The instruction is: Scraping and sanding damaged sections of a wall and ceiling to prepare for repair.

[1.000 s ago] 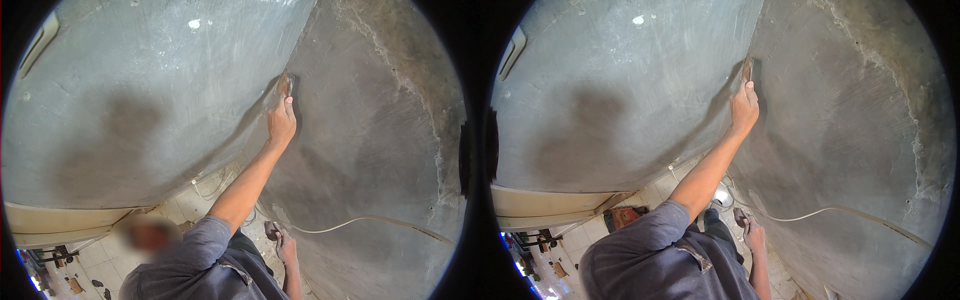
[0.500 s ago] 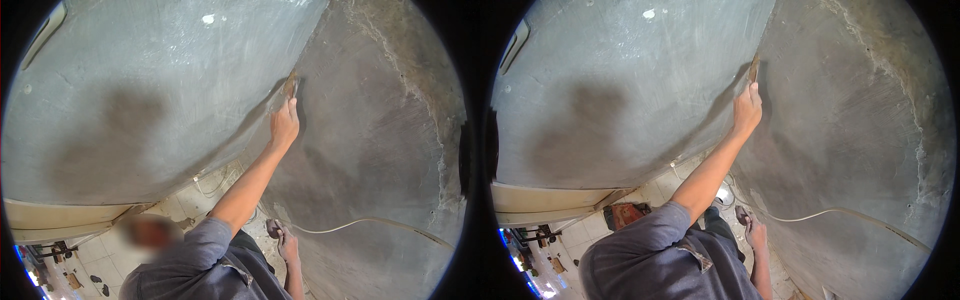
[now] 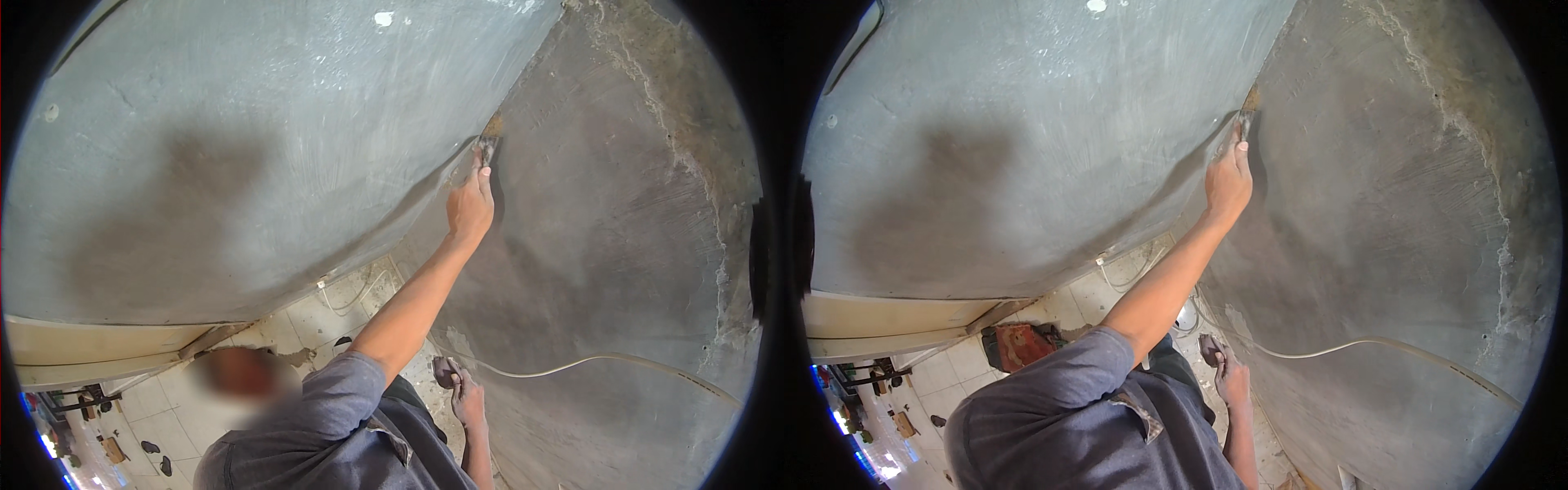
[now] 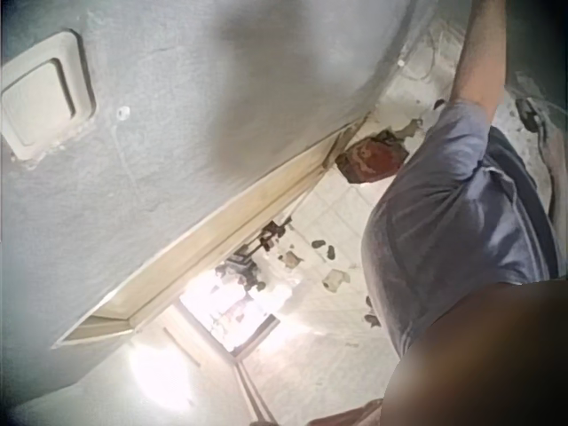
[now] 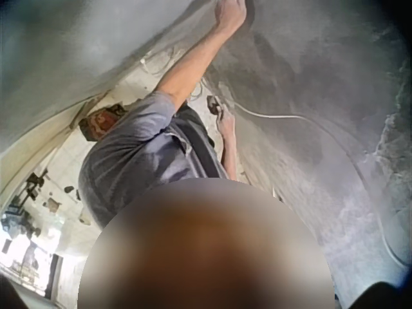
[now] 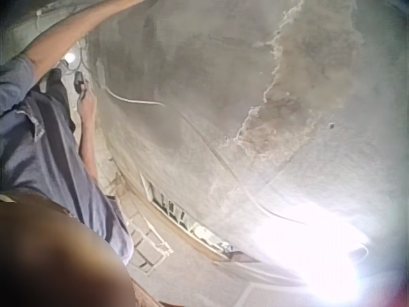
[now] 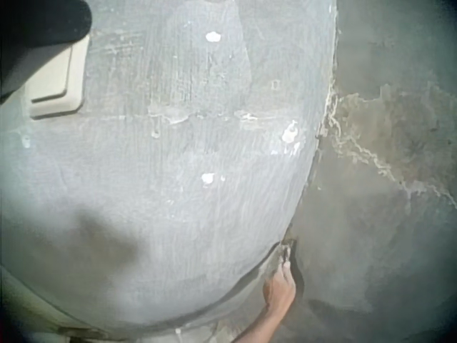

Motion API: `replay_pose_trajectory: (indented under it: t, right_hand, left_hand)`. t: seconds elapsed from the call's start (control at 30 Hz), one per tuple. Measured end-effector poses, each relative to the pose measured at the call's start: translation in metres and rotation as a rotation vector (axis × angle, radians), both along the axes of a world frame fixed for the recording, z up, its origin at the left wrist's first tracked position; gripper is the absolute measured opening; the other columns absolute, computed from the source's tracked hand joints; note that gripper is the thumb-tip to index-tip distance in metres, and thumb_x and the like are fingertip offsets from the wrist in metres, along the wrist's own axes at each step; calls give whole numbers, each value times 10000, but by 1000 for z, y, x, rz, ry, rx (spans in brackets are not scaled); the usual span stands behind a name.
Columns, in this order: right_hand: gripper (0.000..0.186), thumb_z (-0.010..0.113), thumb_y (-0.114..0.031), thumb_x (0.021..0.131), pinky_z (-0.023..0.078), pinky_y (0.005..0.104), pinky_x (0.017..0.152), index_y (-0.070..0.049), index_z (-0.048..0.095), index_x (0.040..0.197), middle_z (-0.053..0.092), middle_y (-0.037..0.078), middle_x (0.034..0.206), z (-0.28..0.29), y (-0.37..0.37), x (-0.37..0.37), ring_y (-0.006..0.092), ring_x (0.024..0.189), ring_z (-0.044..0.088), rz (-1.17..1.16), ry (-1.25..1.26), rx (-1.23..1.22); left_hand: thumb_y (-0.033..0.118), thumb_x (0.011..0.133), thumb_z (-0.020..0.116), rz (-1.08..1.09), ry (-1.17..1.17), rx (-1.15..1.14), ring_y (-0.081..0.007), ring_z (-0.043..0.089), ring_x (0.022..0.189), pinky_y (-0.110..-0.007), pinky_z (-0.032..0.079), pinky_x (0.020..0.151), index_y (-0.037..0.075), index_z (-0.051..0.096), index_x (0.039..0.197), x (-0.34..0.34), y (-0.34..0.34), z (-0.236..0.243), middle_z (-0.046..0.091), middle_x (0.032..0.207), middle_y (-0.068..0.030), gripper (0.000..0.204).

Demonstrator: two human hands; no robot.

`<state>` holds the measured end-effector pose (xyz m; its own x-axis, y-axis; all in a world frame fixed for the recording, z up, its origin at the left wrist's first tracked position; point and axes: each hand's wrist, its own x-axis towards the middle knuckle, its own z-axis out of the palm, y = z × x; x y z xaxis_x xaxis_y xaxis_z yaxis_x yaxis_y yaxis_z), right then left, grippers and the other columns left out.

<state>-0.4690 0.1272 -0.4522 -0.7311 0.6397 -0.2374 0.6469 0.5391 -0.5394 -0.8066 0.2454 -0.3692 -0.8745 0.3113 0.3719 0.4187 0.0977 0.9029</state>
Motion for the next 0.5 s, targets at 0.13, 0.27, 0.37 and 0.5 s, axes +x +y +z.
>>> replay_pose_trajectory:
  t: [0.13,0.27,0.37,0.5]
  right_hand:
    - [239,521,-226,1005,484,550,660,-70,618,1158,650,284,856,11,-4,-9,485,807,630,-8,-24,0]
    - [225,522,-230,1007,482,549,656,-59,617,1117,647,284,855,7,-9,-1,486,805,626,-37,4,8]
    - [222,516,-238,1011,481,549,653,-56,612,1094,647,280,851,7,-12,-1,486,799,625,-27,-25,7]
    - [227,506,-248,1016,482,552,657,-58,606,1091,651,275,857,7,-10,2,491,797,624,-35,-45,5]
  left_hand:
    - [300,1056,393,-4,-102,-161,-425,685,809,-493,524,703,67,527,1403,1,-8,-38,702,855,-248,439]
    - [299,1056,390,-67,-77,-103,-428,688,824,-501,532,723,61,541,1384,3,-25,-46,706,910,-253,432]
    - [296,1054,398,-19,40,19,-429,688,828,-501,533,728,63,542,1385,-3,-17,-34,709,926,-248,429]
    - [284,1052,409,-129,-161,-264,-407,696,843,-485,539,721,67,533,1397,-6,-14,-12,710,947,-247,425]
